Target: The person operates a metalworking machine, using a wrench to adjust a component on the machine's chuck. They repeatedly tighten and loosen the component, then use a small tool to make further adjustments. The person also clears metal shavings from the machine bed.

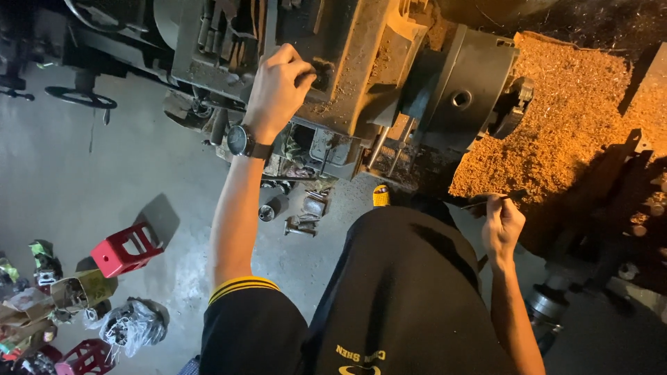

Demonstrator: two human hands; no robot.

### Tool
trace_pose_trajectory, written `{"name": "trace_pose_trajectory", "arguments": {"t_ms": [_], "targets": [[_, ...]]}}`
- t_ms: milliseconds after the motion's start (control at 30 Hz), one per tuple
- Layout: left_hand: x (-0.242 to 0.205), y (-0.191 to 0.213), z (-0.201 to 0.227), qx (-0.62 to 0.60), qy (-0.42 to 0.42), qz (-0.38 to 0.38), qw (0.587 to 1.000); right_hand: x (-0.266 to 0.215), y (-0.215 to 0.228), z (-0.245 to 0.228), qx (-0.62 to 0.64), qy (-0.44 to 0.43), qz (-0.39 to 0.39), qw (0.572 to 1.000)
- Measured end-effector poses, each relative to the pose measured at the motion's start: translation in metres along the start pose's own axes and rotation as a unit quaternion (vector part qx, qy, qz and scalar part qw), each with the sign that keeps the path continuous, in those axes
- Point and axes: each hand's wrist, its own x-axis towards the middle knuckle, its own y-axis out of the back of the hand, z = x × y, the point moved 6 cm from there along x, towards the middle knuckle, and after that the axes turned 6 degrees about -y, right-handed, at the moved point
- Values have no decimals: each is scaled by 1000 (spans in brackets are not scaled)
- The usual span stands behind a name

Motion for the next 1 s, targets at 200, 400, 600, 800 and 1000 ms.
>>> {"name": "trace_pose_trajectory", "arguments": {"t_ms": [200, 400, 600, 800, 1000], "targets": [[3, 0, 4, -3, 8, -20, 1000, -3, -1, -18, 28, -18, -9, 999], [4, -1, 6, -2, 16, -32, 999, -1, -4, -14, 15, -8, -14, 1000], [1, -4, 2, -20, 21, -34, 999, -1, -5, -9, 1, -12, -3, 1000], [-22, 9, 71, -166, -10, 44, 985, 0, -9, -31, 82, 26, -14, 996], [-49, -104, 178, -474, 31, 11, 880, -10, -26, -105, 55, 189, 7, 980]]}}
